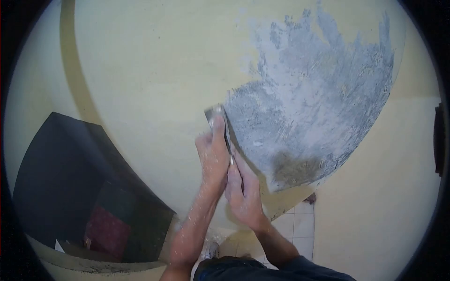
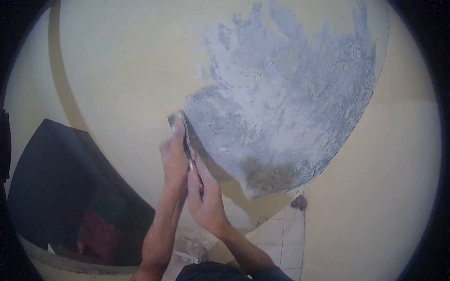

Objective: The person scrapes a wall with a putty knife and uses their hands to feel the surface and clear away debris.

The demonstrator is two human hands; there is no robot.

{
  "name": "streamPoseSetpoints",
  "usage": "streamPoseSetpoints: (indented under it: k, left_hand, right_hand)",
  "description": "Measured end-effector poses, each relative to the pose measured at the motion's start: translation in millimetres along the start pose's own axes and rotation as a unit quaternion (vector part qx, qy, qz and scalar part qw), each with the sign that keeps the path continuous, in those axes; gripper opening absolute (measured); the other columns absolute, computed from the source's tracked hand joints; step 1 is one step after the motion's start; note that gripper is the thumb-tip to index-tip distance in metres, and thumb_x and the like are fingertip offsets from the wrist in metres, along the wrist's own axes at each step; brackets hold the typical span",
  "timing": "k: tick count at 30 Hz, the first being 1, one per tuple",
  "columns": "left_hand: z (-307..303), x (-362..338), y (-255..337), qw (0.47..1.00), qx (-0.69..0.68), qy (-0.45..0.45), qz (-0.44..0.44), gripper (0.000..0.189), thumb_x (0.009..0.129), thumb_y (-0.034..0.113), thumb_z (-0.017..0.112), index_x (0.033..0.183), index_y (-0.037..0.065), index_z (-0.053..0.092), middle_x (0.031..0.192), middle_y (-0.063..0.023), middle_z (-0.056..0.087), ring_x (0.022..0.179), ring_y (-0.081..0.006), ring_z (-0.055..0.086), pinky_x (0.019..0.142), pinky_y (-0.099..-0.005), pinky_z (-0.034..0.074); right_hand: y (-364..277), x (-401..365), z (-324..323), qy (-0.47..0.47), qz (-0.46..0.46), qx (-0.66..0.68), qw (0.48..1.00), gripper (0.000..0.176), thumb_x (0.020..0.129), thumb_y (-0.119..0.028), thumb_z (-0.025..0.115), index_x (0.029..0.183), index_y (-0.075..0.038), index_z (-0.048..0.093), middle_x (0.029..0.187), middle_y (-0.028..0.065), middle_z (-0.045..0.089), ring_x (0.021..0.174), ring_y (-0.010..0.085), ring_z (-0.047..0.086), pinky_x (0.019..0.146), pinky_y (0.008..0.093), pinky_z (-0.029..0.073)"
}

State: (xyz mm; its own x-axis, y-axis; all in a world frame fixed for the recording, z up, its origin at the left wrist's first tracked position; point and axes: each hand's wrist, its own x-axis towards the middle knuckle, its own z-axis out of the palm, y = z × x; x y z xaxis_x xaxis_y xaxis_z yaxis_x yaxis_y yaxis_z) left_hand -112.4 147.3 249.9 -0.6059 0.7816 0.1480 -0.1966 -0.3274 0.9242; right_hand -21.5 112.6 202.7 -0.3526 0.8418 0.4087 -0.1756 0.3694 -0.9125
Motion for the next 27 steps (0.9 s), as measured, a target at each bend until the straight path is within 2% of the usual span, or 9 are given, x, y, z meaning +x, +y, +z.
streamPoseSetpoints:
  k: [6,9,11,13,15,19,22,25,27]
  left_hand:
    - [-7.9,-4.4,-42.9,0.997,0.076,-0.003,0.009,0.057,0.096,0.042,0.053,0.053,0.005,0.043,0.053,0.0040,0.041,0.053,-0.0075,0.037,0.048,-0.0305,0.031]
    - [-1.2,0.2,-8.0,1.000,-0.007,-0.024,0.002,0.056,0.096,0.041,0.054,0.053,0.005,0.045,0.054,0.0040,0.043,0.054,-0.0076,0.037,0.048,-0.0294,0.030]
    - [-4.4,4.0,-23.3,0.999,0.029,-0.022,0.027,0.056,0.096,0.042,0.053,0.054,0.006,0.047,0.054,0.0036,0.044,0.053,-0.0072,0.037,0.047,-0.0287,0.030]
    - [-7.0,6.6,-27.4,0.998,0.043,-0.028,0.041,0.056,0.096,0.042,0.052,0.054,0.006,0.048,0.054,0.0034,0.045,0.052,-0.0069,0.038,0.047,-0.0284,0.030]
    - [-6.6,0.2,-31.3,0.998,0.038,-0.037,0.019,0.056,0.097,0.042,0.052,0.054,0.006,0.049,0.054,0.0032,0.046,0.051,-0.0068,0.038,0.046,-0.0285,0.030]
    - [-1.9,1.4,-11.9,0.999,-0.019,-0.034,-0.010,0.055,0.097,0.041,0.053,0.054,0.006,0.049,0.054,0.0033,0.045,0.052,-0.0068,0.039,0.047,-0.0280,0.031]
    - [-4.8,-1.3,-29.0,0.999,0.027,-0.032,-0.003,0.054,0.097,0.040,0.052,0.056,0.006,0.050,0.056,0.0034,0.045,0.054,-0.0060,0.039,0.048,-0.0263,0.031]
    - [-0.6,3.9,-8.8,0.999,-0.010,-0.028,0.026,0.055,0.097,0.040,0.052,0.055,0.005,0.050,0.056,0.0037,0.045,0.054,-0.0060,0.038,0.047,-0.0267,0.030]
    - [-3.9,6.2,-17.1,0.999,-0.007,-0.027,0.033,0.055,0.097,0.040,0.053,0.055,0.004,0.048,0.056,0.0038,0.045,0.054,-0.0059,0.038,0.047,-0.0270,0.031]
  right_hand:
    - [23.2,-5.4,-1.5,0.009,-0.026,-0.025,0.999,0.044,0.098,-0.010,0.036,0.136,0.013,0.034,0.133,0.0286,0.048,0.125,0.0272,0.047,0.102,0.0332,0.035]
    - [-2.4,0.3,1.3,-0.001,0.055,0.004,0.998,0.045,0.098,-0.010,0.036,0.137,0.012,0.034,0.133,0.0285,0.048,0.124,0.0274,0.047,0.101,0.0331,0.037]
    - [-2.9,-0.5,1.6,0.002,0.038,-0.008,0.999,0.045,0.098,-0.009,0.036,0.137,0.012,0.034,0.131,0.0284,0.049,0.121,0.0271,0.050,0.098,0.0327,0.039]
    - [24.5,-7.3,-0.6,0.019,-0.074,-0.068,0.995,0.046,0.097,-0.009,0.037,0.138,0.011,0.033,0.128,0.0284,0.052,0.117,0.0264,0.054,0.093,0.0323,0.043]
    - [15.0,-0.1,0.1,0.020,-0.077,-0.105,0.991,0.046,0.097,-0.010,0.037,0.138,0.011,0.032,0.126,0.0291,0.053,0.115,0.0267,0.056,0.090,0.0323,0.045]
    - [-5.4,3.5,1.5,-0.002,0.036,-0.060,0.998,0.046,0.097,-0.010,0.037,0.138,0.011,0.032,0.126,0.0306,0.053,0.116,0.0282,0.055,0.091,0.0328,0.045]
    - [20.3,-4.1,0.7,0.034,-0.113,-0.119,0.986,0.046,0.097,-0.009,0.037,0.138,0.011,0.033,0.127,0.0312,0.052,0.119,0.0284,0.054,0.093,0.0322,0.043]
    - [4.7,6.9,3.0,0.015,-0.033,-0.077,0.996,0.045,0.097,-0.008,0.038,0.138,0.011,0.033,0.128,0.0302,0.051,0.120,0.0273,0.053,0.095,0.0317,0.042]
    - [3.8,3.3,4.5,0.019,-0.064,-0.101,0.993,0.045,0.097,-0.008,0.038,0.138,0.012,0.033,0.129,0.0294,0.052,0.121,0.0272,0.052,0.095,0.0316,0.042]
